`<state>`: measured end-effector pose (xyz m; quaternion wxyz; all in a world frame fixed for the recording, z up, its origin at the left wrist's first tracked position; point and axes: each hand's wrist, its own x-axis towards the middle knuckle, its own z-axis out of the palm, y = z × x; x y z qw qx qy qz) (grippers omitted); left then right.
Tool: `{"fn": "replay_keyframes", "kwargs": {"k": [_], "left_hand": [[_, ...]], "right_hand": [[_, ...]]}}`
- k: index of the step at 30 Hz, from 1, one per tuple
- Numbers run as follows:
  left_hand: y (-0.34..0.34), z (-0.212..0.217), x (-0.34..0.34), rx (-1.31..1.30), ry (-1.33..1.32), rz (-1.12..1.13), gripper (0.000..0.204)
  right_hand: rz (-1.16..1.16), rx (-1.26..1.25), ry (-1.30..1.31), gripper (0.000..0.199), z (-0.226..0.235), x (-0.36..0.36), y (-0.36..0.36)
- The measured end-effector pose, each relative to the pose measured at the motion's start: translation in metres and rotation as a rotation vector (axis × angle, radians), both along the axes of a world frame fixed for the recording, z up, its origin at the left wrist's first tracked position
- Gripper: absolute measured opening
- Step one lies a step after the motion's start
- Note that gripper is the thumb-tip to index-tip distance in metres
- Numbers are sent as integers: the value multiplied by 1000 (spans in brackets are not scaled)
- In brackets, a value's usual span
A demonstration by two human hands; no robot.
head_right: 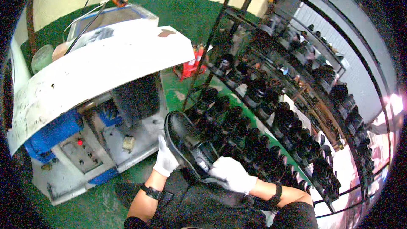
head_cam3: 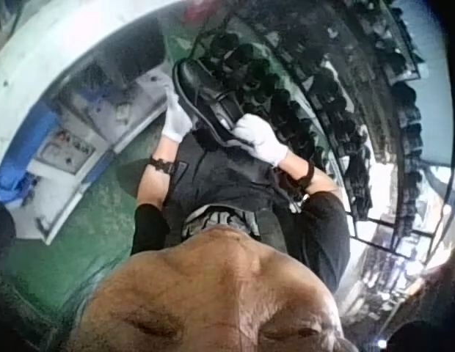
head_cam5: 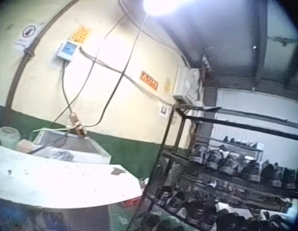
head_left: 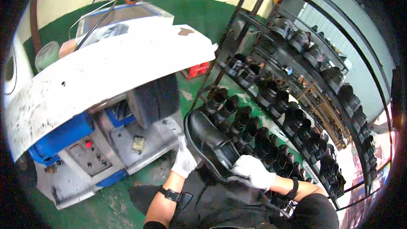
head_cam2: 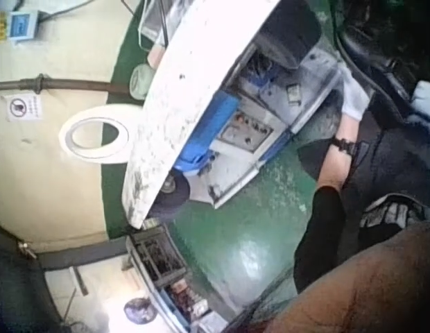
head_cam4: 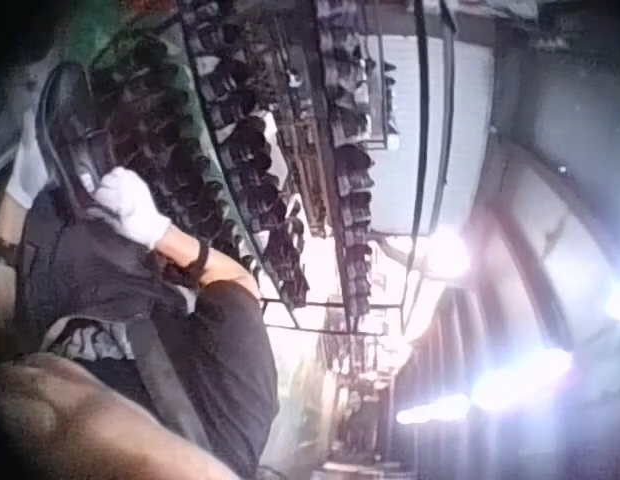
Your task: Polishing and inspecting black leather shoes using an industrial buffing machine.
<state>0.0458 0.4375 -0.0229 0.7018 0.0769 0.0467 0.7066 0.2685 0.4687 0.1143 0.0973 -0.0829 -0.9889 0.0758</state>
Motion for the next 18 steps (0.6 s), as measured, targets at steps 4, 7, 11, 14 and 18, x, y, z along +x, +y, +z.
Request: {"fn": "replay_keyframes", "kwargs": {"k": [4,7,11,14,18], "left_hand": [[19,-54,-7,163,233,-179,84],[18,-66,-11,-10,629,-124,79],[24,-56,-10,-81,779,-141,62],[20,-68,-17,-71,925,-121,51],[25,-52,-22,-137,995,-140,44]], "right_hand": [[-187,227,197,26,69,2,25],[-248,588,318,27,120,-19,90],[-376,689,587,33,203,-70,210],[-569,823,466,43,249,-111,302],[-711,766,347,39,270,-119,381]]}}
